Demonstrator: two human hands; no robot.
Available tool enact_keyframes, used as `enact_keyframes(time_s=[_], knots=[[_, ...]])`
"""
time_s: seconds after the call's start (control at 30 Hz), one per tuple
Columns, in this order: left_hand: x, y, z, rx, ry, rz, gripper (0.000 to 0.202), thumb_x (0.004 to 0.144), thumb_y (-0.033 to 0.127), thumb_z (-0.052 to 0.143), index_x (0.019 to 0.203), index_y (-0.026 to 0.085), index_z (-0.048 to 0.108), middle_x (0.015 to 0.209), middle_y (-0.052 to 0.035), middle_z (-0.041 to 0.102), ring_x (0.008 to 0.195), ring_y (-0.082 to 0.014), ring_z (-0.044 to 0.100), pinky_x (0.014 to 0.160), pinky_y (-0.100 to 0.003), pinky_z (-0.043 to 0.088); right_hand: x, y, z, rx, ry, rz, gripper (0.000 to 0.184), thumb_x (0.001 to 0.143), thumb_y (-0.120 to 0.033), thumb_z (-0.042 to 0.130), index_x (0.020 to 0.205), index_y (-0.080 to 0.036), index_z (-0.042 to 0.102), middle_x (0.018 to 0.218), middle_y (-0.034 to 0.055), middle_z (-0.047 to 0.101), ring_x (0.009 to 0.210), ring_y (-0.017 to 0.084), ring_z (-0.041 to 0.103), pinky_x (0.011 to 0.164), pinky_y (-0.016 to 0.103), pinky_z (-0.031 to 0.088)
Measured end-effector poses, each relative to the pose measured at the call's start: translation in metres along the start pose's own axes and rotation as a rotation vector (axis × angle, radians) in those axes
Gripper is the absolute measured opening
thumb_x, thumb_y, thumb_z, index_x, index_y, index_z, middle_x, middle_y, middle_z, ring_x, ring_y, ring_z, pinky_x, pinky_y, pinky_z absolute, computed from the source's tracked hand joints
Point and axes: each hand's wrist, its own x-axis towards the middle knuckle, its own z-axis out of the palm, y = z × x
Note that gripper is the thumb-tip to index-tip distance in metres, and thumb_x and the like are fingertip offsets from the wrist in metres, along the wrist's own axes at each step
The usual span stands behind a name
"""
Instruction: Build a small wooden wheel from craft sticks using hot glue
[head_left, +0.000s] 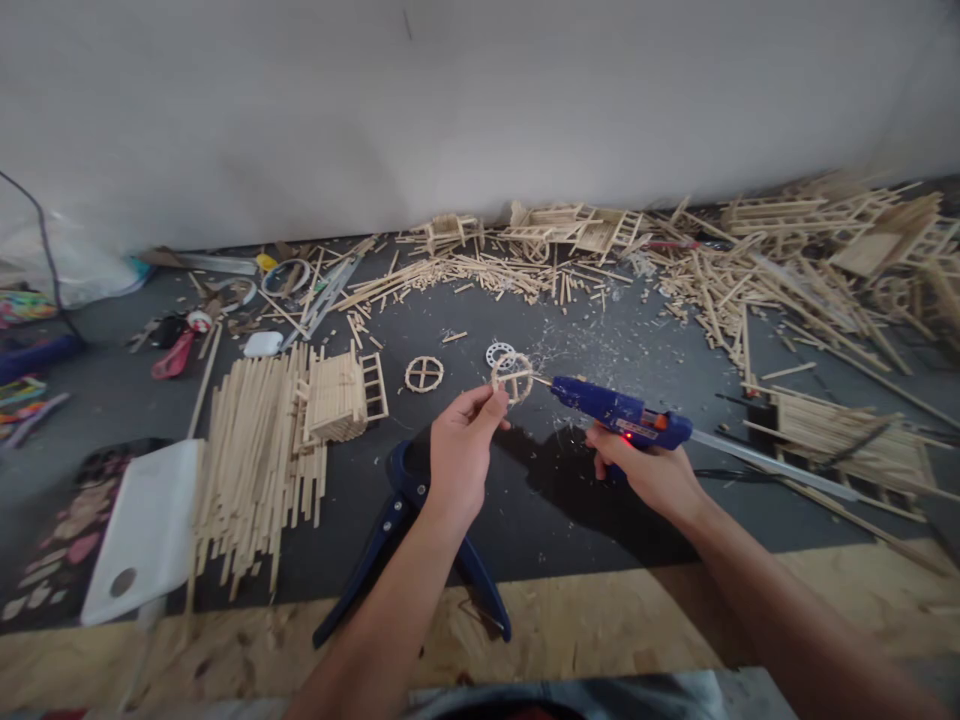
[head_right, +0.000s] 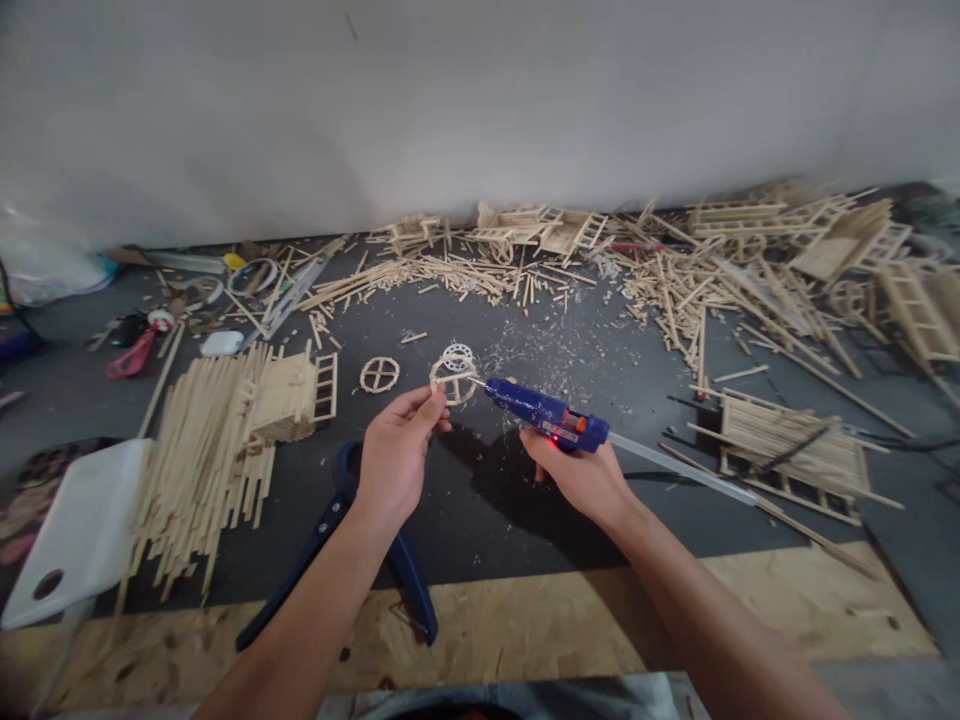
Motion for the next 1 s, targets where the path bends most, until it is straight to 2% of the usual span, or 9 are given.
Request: enact_keyframes(time_s=[0.4, 1.0], knots=[[-0.0038, 0.0015, 0.0015, -0.003, -0.065, -0.031, 0.022, 0.072, 0.036, 0.072, 0.087, 0.020, 0.073, 0.078, -0.0023, 0.068, 0.065, -0.0101, 0.058, 0.067, -0.025, 0.047, -0.0028, -0.0055, 0.0024, -0.054, -0.018, 0.017, 0.025, 0.075, -0.043, 0.059, 0.066, -0.020, 0.058, 0.048, -0.0019, 0.057, 0.049, 0.015, 0.055, 0.052, 0.028, 0.042], [-0.0039, -0.0009, 0.0036, -0.032, -0.060, -0.011, 0.020, 0.070, 0.032, 0.073, 0.085, 0.019, 0.073, 0.078, -0.0031, 0.069, 0.063, -0.0109, 0.059, 0.065, -0.026, 0.048, -0.0048, -0.0081, 0.0031, -0.075, -0.014, 0.006, 0.026, 0.074, -0.042, 0.058, 0.060, -0.020, 0.057, 0.047, -0.0006, 0.057, 0.048, 0.016, 0.055, 0.050, 0.028, 0.043]])
